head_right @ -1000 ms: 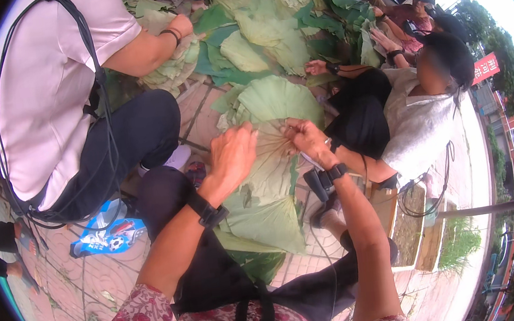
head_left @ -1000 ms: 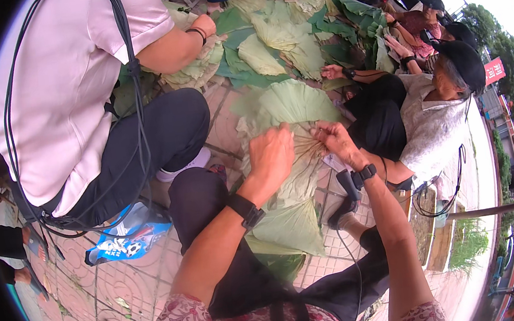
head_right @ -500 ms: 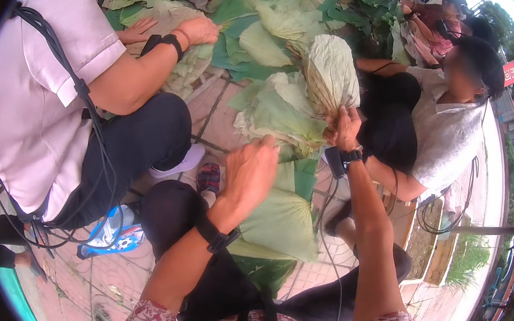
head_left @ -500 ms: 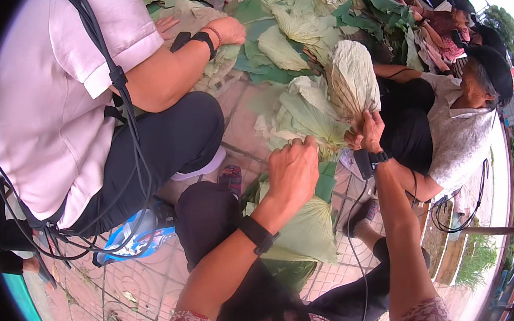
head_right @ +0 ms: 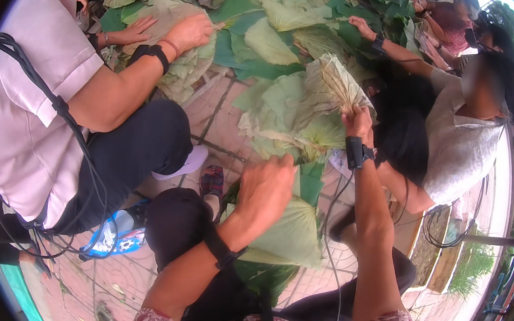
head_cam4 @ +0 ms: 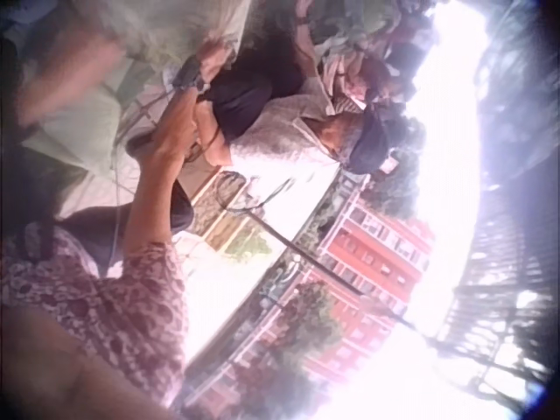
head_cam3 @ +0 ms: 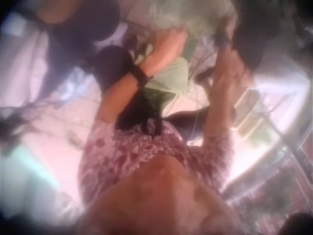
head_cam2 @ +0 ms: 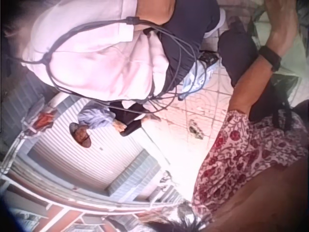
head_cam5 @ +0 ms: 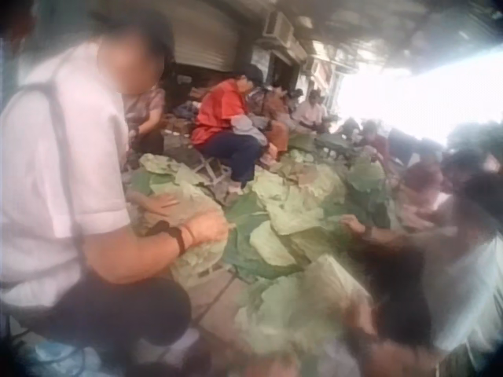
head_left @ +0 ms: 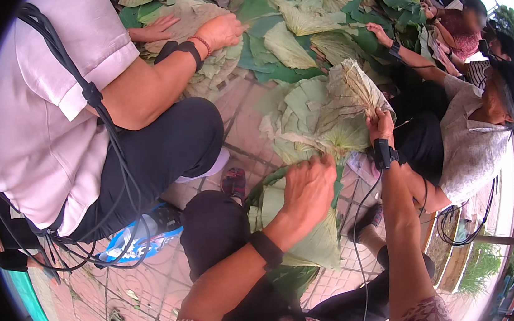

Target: The person sits on a low stool and sorts large green leaves by hand, separating them into piles. They repeatedly pick up leaves, inspect them, and place them into organized stacks on the ground.

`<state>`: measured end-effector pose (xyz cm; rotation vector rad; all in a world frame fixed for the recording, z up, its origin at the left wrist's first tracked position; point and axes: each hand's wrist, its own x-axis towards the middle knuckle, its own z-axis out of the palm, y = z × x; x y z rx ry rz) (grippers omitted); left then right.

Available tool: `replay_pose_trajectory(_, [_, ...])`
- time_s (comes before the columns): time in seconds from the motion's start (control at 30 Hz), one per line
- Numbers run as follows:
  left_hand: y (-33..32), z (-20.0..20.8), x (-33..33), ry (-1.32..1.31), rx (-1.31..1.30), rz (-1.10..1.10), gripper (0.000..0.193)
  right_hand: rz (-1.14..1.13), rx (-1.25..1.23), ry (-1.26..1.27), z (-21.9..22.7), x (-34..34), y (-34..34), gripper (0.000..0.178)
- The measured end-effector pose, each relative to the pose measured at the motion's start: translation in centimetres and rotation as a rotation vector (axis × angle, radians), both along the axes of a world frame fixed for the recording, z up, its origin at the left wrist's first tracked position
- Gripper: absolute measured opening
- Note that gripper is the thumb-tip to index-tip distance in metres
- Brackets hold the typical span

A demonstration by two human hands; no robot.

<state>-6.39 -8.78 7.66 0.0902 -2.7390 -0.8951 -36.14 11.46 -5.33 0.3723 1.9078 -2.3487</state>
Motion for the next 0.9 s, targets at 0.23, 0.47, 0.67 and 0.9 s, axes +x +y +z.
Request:
replay_pose_trajectory(0.23, [0.6, -1.1, -0.5, -0.054, -0.107, 0.007, 0.01, -0.03, -0.098, -0.622, -13.0, 4.3, -0.6, 0.02])
replay_pose_trajectory(0.47, [0.6, -0.4, -0.6, -0.099, -0.088, -0.071, 0.011, 0.01, 0.203, -0.019, -19.1, 0.1, 5.0, 0.017])
replay_pose_trajectory(0.67, [0.6, -0.4, -0.8, -0.141, -0.1, -0.112, 0.012, 0.17, 0.867, 0.06, -20.5, -0.1, 6.4, 0.016])
replay_pose_trajectory(0.9, [0.7, -0.5, -1.0, -0.135, -0.068, -0.08, 0.01, 0.349, 0.631, -0.115, -11.3, 3.1, -0.2, 0.027])
